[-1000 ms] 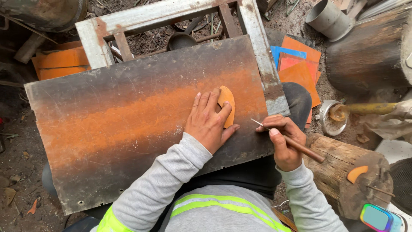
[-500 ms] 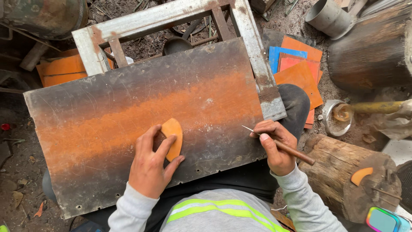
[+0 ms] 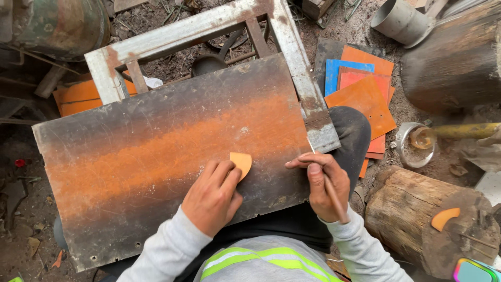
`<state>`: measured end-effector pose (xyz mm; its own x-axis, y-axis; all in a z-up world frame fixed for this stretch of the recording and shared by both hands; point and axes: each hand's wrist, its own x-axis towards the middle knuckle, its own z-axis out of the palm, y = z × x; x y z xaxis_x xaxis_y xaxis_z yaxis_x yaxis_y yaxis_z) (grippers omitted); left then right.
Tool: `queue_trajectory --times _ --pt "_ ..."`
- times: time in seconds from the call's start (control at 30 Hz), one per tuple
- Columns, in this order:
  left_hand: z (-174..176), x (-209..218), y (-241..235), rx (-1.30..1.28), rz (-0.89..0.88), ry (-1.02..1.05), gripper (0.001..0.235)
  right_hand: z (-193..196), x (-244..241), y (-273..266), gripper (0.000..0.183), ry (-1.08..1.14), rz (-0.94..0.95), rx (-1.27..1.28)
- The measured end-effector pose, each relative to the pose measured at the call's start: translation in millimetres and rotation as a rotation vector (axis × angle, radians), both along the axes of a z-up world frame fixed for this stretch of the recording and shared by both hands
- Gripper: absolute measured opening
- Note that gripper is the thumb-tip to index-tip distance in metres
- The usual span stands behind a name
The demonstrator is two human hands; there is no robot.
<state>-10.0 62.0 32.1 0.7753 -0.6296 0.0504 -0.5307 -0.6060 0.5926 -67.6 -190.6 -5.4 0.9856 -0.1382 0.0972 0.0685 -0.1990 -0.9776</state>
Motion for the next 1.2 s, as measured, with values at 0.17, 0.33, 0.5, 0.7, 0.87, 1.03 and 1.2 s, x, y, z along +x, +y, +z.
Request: queue_trajectory --times 0.17,0.33,0.5,0.7,0.87,1.03,1.2 --pt "-11 52 -34 -0.171 -0.105 0.116 0.018 13 13 14 0.024 -0.249 -0.011 -0.397" --pt "-33 96 -82 -0.285 -0.142 0.131 0.019 1 25 15 0.019 -0.061 -0.144 -0.504" --pt "-38 119 -61 -0.384 0.073 -0.148 0.027 7 30 12 0.025 -0.153 -0.054 -0.654" --pt "-48 127 -8 -0.178 0.066 0.051 0.023 12 36 14 0.031 -0.189 0.082 -0.738" --pt "-65 104 -34 -0.142 -0.038 -0.056 0.03 7 37 15 0.029 -0.111 0.007 -0.723" --pt "-69 97 -38 -0.128 -0.042 -0.044 0.036 6 40 14 0.033 -0.155 0.064 -0.722" --pt "-70 97 -37 -0.144 -0.038 -0.04 0.039 4 41 17 0.029 -0.111 0.055 -0.717"
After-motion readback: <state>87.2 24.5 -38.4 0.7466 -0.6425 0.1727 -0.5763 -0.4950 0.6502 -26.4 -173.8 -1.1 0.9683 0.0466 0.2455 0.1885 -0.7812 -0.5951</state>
